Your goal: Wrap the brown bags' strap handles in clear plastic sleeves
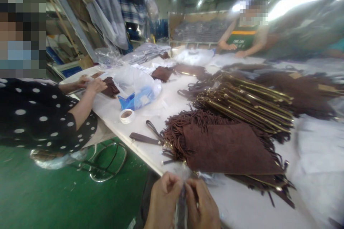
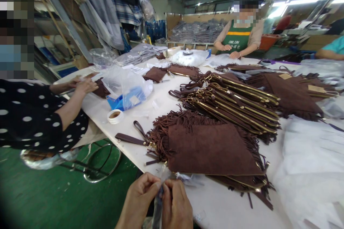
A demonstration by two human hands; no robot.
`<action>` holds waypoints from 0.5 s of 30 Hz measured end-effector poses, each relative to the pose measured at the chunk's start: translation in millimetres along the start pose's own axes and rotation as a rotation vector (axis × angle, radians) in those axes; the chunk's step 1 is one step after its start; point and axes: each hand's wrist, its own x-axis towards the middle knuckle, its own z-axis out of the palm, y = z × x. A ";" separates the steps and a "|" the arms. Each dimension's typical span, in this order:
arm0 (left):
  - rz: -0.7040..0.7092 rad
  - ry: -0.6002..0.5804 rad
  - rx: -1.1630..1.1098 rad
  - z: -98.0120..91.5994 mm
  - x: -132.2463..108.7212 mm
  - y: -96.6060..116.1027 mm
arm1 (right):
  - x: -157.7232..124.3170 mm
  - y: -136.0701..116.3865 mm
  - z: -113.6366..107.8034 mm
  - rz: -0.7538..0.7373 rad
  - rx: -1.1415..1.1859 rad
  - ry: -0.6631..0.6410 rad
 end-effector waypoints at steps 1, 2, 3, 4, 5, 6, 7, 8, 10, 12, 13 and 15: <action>-0.016 -0.005 -0.019 -0.1 1.9 0.0 | 0.2 -0.4 -0.2 0.000 0.008 0.003; -0.030 -0.006 -0.033 0.1 3.5 -0.5 | 0.7 -0.8 -0.7 -0.004 0.016 0.004; -0.043 -0.001 -0.045 0.4 4.7 -1.3 | 1.2 -1.3 -1.5 -0.013 0.028 0.001; -0.057 0.011 -0.057 0.8 5.6 -2.3 | 1.7 -1.7 -2.3 -0.026 0.044 -0.006; -0.067 0.024 -0.072 1.3 6.0 -3.5 | 2.2 -2.2 -3.2 -0.041 0.061 -0.014; -0.071 0.039 -0.083 2.0 6.1 -4.7 | 2.5 -2.7 -4.0 -0.057 0.080 -0.021; -0.067 0.056 -0.090 2.8 6.0 -5.7 | 2.5 -3.2 -4.6 -0.072 0.097 -0.026; -0.061 0.073 -0.095 3.9 5.6 -6.4 | 2.4 -3.6 -5.1 -0.085 0.113 -0.027; -0.043 0.097 -0.107 6.7 4.4 -7.0 | 1.5 -3.8 -5.5 -0.105 0.130 -0.019; -0.037 0.107 -0.123 9.2 3.2 -6.6 | 0.5 -2.9 -5.2 -0.120 0.142 -0.005; -0.035 0.109 -0.128 9.7 2.6 -6.3 | 0.3 -2.2 -4.9 -0.126 0.147 -0.006; -0.037 0.121 -0.127 8.1 1.3 -5.8 | 1.0 -1.0 -4.4 -0.130 0.154 -0.037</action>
